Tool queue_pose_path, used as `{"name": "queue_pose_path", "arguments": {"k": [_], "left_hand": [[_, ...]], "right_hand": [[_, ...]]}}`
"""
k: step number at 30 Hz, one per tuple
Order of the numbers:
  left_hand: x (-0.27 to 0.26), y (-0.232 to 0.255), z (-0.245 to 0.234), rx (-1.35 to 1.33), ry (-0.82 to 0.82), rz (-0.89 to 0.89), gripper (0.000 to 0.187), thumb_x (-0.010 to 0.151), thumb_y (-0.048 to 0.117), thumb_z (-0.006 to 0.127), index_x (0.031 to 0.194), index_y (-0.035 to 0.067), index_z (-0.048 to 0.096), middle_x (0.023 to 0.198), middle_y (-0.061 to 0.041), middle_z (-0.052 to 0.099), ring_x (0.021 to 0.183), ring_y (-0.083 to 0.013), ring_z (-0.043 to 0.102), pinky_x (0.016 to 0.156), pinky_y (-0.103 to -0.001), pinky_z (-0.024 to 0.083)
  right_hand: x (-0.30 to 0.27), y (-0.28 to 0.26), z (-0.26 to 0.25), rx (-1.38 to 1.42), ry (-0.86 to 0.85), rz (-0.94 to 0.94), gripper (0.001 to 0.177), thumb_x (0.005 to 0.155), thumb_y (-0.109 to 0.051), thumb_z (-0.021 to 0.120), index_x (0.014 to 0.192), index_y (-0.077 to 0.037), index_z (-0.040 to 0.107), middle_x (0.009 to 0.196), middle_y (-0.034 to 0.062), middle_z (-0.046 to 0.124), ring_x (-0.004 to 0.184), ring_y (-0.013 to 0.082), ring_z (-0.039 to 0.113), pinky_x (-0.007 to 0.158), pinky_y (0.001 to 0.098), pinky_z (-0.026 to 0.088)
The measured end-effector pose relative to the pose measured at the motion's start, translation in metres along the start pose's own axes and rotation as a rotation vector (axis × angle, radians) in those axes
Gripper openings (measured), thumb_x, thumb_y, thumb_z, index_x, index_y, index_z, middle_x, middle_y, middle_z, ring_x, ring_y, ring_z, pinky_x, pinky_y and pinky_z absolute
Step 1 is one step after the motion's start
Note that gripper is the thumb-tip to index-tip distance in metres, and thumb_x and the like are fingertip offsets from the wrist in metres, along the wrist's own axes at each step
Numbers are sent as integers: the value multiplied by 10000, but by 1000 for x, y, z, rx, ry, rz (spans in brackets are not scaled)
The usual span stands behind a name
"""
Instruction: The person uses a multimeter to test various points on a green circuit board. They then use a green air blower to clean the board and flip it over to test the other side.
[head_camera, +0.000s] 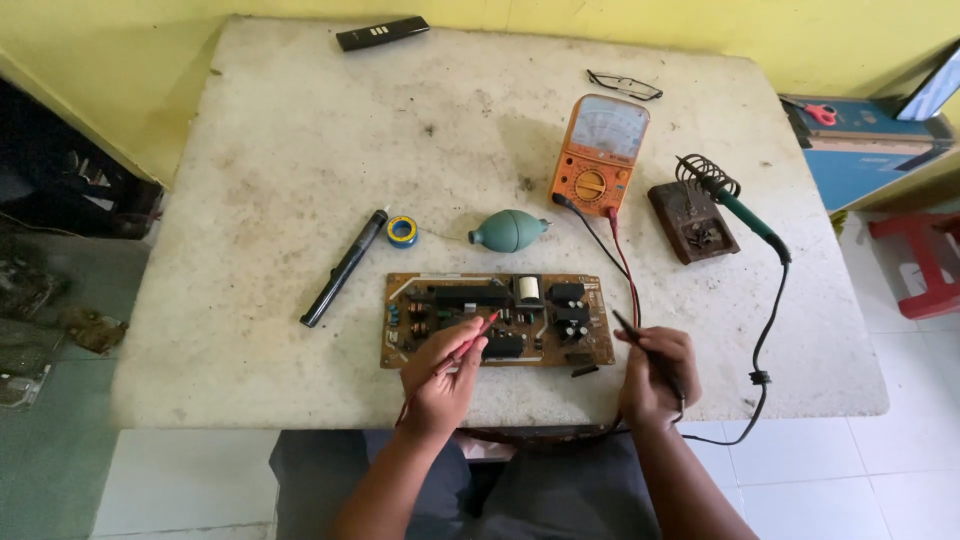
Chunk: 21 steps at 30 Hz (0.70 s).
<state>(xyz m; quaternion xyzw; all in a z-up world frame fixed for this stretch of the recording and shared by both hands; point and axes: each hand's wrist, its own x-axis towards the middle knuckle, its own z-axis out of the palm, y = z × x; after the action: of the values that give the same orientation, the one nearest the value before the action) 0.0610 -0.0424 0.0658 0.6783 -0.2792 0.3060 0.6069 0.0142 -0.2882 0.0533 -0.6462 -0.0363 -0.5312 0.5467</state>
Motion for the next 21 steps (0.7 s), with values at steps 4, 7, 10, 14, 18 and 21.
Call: {"name": "queue_pose_path", "arguments": {"k": [4,7,10,14,18,21], "left_hand": [[0,-11,13,81,29,43,174,974,86,716,1114,-13,685,1048,-147,769,936,-251,777,816,-331,642],[-8,-16,15,172,4,62,166,969,121,731,1105,26,715,1028,-100,775,856,-228,746,748,-327,608],[5,-8,12,150,40,55,142,963,93,733,1077,14,702,1027,-116,761,893,-226,745,789,-329,592],[7,-4,11,168,-18,27,159,987,101,701,1114,13,663,1065,-132,731,975,-227,731,836,-303,616],[4,-5,12,142,-28,-50,107,1002,102,661,1065,23,628,1077,-137,755,966,-238,736,832,-319,586],[5,-6,9,196,-103,-82,114,1021,141,636,1070,39,625,1101,-106,765,954,-232,717,844,-333,548]], "right_hand": [[-1,-19,3,-109,-303,-219,107,844,34,678,909,-17,610,897,173,699,783,229,720,695,274,616],[0,-32,12,-122,-428,-169,104,831,45,708,899,1,643,922,182,724,793,244,744,719,297,636],[-2,-27,21,-134,-478,-162,110,832,36,736,887,-8,652,896,168,722,778,242,732,724,313,603],[-5,-21,19,-137,-482,-186,112,811,66,703,847,-11,629,883,159,702,777,226,697,693,297,566],[-8,-18,15,-145,-489,-103,124,830,41,702,859,-26,602,883,144,687,779,224,695,689,302,577],[-8,-18,15,-158,-501,-31,103,843,28,704,862,-23,616,891,147,697,788,230,705,704,313,577]]}}
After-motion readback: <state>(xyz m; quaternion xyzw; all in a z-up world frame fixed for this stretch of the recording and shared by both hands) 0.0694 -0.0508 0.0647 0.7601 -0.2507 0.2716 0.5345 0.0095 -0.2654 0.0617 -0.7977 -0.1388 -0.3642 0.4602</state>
